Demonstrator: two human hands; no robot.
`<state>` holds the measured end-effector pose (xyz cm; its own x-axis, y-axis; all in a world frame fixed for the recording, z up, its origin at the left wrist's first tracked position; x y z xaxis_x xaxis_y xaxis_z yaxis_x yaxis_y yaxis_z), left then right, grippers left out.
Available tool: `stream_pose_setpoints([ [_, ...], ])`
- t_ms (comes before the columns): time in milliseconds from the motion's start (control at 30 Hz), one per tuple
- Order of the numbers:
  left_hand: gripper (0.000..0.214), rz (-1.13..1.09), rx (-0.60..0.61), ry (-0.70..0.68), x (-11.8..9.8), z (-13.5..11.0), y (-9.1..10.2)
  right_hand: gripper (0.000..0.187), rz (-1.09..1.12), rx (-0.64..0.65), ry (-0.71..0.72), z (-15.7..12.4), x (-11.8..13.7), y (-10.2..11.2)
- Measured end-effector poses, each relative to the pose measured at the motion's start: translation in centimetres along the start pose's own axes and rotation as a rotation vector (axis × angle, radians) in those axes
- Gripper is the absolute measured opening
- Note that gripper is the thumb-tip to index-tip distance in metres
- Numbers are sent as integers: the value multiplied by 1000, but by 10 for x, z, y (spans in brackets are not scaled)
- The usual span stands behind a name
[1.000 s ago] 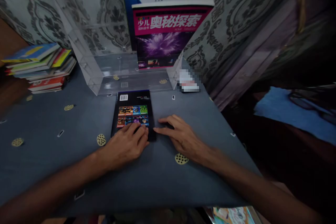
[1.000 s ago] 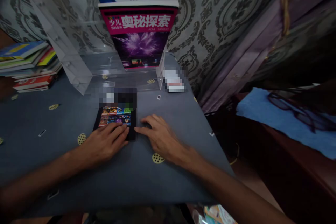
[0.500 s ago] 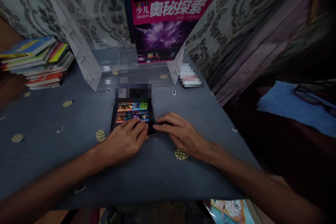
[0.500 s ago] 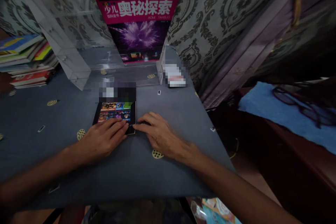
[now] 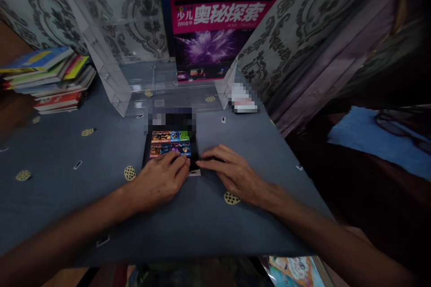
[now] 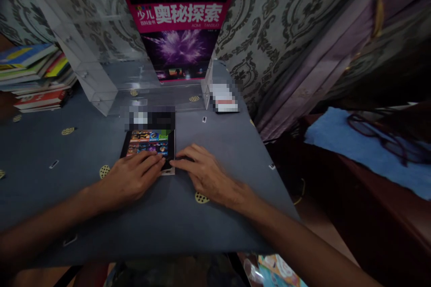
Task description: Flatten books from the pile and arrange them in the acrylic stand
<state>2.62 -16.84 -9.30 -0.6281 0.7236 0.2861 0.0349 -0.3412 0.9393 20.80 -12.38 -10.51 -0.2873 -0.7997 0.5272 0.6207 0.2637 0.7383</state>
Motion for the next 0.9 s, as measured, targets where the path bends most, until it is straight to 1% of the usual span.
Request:
stream_pose_setpoints([
  [300,25,-2,-58,-9,1,2,4,37,29,-47,56,0,2,2],
  [467,24,-4,-98,-10,2,3,4,40,44,-84,96,-2,4,2],
  [700,24,-5,-80,5,2,4,6,40,62,-89,111,-2,5,4],
  [900,23,-9,-98,-5,3,6,10,37,62,-98,117,-1,7,4],
])
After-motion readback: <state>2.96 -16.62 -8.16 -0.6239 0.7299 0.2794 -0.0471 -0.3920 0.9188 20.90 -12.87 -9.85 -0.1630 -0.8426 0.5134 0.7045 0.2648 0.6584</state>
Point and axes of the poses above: each hand's wrist, its own z-axis towards the middle knuckle, its own y-axis out of the back of the hand, x = y × z, the point moved 4 cm from there along z, towards the middle knuckle, and after that the axes turned 1 degree about -y, right-handed, at the moved point
